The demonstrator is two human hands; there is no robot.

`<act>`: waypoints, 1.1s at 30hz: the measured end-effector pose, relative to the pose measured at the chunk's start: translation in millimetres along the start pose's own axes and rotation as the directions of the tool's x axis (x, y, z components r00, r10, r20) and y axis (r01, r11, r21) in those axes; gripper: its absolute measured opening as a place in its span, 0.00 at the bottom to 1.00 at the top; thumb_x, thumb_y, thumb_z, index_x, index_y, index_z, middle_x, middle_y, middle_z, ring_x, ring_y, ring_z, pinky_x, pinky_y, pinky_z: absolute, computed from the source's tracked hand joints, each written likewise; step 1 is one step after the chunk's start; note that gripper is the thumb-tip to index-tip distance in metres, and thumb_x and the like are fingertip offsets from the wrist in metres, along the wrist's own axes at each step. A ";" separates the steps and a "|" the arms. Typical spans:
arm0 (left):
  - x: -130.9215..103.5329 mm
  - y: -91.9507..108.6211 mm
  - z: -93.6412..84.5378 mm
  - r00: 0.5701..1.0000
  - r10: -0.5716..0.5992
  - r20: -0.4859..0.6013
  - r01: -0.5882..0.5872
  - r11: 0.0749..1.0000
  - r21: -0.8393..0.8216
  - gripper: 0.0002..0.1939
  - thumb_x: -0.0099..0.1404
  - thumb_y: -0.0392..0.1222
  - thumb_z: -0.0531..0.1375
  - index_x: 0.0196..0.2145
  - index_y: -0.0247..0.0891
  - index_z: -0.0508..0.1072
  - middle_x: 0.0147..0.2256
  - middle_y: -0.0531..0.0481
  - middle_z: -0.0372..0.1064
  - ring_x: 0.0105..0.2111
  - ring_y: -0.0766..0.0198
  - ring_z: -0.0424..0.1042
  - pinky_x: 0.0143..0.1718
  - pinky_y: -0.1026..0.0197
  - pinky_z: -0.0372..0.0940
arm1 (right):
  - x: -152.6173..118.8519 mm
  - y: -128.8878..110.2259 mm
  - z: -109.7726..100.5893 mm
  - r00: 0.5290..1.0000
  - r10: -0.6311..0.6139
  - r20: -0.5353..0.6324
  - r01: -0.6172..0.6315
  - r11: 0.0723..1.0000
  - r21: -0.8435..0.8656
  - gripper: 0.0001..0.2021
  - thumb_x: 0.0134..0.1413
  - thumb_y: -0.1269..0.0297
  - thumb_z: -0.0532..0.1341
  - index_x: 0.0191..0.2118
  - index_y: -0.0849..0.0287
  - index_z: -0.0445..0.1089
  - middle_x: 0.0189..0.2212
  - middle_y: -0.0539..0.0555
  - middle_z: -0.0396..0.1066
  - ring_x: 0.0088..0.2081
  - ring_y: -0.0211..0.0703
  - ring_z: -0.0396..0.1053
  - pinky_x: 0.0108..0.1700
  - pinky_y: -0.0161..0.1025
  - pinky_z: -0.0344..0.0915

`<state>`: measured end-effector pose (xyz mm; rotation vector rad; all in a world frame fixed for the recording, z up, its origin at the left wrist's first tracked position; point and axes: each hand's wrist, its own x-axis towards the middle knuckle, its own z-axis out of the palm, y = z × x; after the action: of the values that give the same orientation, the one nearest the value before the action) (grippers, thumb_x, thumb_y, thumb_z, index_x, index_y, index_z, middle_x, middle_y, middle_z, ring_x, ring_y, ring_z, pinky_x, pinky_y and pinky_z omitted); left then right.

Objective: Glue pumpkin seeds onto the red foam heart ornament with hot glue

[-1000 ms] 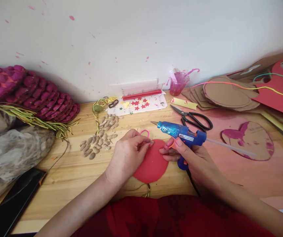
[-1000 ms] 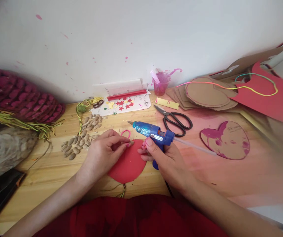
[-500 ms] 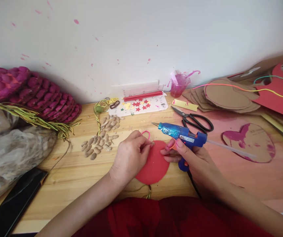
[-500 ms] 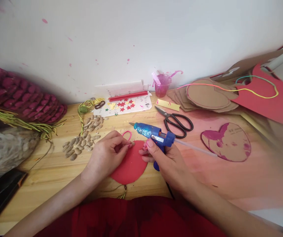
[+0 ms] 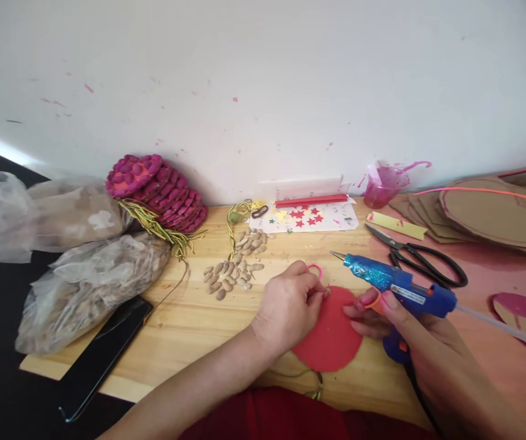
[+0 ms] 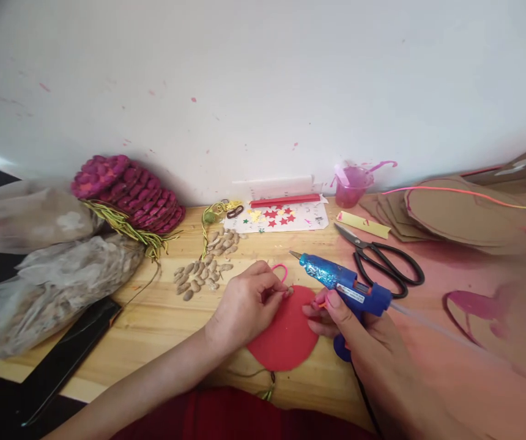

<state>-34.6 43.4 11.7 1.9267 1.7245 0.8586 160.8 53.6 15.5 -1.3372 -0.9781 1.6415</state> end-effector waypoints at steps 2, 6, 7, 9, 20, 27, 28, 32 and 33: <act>0.2 0.1 -0.1 1.000 0.001 0.006 -0.001 1.000 0.000 0.05 0.63 0.34 0.60 0.30 0.39 0.74 0.33 0.52 0.67 0.31 0.66 0.68 0.32 0.63 0.61 | 0.7 1.1 0.1 1.000 -0.013 -0.015 0.013 1.000 -0.007 0.16 0.45 0.45 0.70 0.31 0.53 0.78 0.33 0.56 0.80 0.37 0.55 0.80 0.37 0.40 0.79; 0.9 0.9 -1.1 1.000 -0.012 0.021 0.012 1.000 0.012 0.07 0.64 0.36 0.60 0.28 0.39 0.74 0.32 0.52 0.67 0.30 0.66 0.68 0.31 0.63 0.62 | 1.0 1.6 1.5 1.000 -0.018 -0.019 0.019 1.000 0.023 0.15 0.45 0.46 0.70 0.31 0.53 0.78 0.33 0.56 0.79 0.37 0.56 0.80 0.37 0.42 0.79; 1.0 1.0 -1.3 1.000 -0.014 0.022 0.013 1.000 0.018 0.07 0.64 0.36 0.60 0.28 0.39 0.73 0.31 0.52 0.67 0.30 0.66 0.68 0.31 0.63 0.61 | 0.9 1.2 2.1 1.000 -0.020 -0.016 0.021 0.999 0.034 0.15 0.45 0.46 0.70 0.30 0.53 0.78 0.33 0.55 0.78 0.37 0.56 0.80 0.37 0.42 0.79; 1.4 1.1 -1.5 1.000 -0.012 0.018 0.011 1.000 0.028 0.07 0.64 0.36 0.59 0.27 0.39 0.73 0.31 0.52 0.67 0.29 0.66 0.68 0.30 0.63 0.61 | 0.9 0.5 3.1 1.000 -0.021 -0.016 0.022 0.999 0.045 0.14 0.45 0.47 0.71 0.30 0.53 0.78 0.33 0.55 0.78 0.37 0.56 0.80 0.37 0.41 0.79; 0.6 -1.0 -5.7 0.998 0.056 0.027 -0.057 0.998 0.020 0.07 0.66 0.34 0.59 0.31 0.38 0.77 0.33 0.50 0.69 0.34 0.64 0.71 0.37 0.63 0.65 | 2.1 -3.4 6.8 0.998 -0.057 0.006 0.057 0.998 0.040 0.19 0.43 0.47 0.72 0.32 0.59 0.75 0.31 0.54 0.76 0.34 0.49 0.79 0.35 0.41 0.79; -5.8 6.4 -30.9 0.990 0.131 0.060 -0.128 0.990 -0.061 0.19 0.70 0.28 0.49 0.50 0.38 0.74 0.45 0.45 0.74 0.44 0.63 0.74 0.48 0.59 0.69 | 2.7 -1.5 3.6 0.992 -0.080 0.099 0.075 0.996 0.054 0.17 0.51 0.48 0.68 0.34 0.59 0.73 0.31 0.53 0.76 0.36 0.46 0.79 0.38 0.40 0.77; -9.7 7.5 -32.5 0.983 0.172 0.071 -0.169 0.985 -0.043 0.20 0.69 0.27 0.49 0.52 0.39 0.73 0.48 0.45 0.73 0.48 0.63 0.73 0.51 0.57 0.68 | 2.9 -0.7 2.9 0.991 -0.079 0.111 0.074 0.996 0.052 0.17 0.52 0.48 0.68 0.34 0.59 0.73 0.31 0.53 0.77 0.36 0.47 0.79 0.38 0.40 0.77; -28.4 7.9 -29.2 0.947 0.275 0.170 -0.283 0.959 0.030 0.28 0.66 0.23 0.50 0.61 0.43 0.63 0.57 0.44 0.69 0.55 0.60 0.70 0.57 0.52 0.66 | 3.0 0.9 2.3 0.991 -0.077 0.113 0.069 0.995 0.069 0.17 0.51 0.48 0.68 0.34 0.59 0.73 0.32 0.54 0.77 0.37 0.47 0.78 0.38 0.40 0.77; -32.0 7.0 -26.8 0.944 0.272 0.186 -0.286 0.957 0.049 0.30 0.66 0.24 0.50 0.63 0.44 0.60 0.57 0.43 0.69 0.55 0.59 0.70 0.55 0.51 0.67 | 2.9 0.9 2.5 0.991 -0.079 0.105 0.072 0.995 0.073 0.17 0.51 0.48 0.68 0.34 0.59 0.73 0.32 0.53 0.77 0.37 0.46 0.78 0.37 0.41 0.77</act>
<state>-49.2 8.3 30.3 2.2616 1.4208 0.6980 157.9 55.8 13.9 -1.1622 -1.0128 1.6888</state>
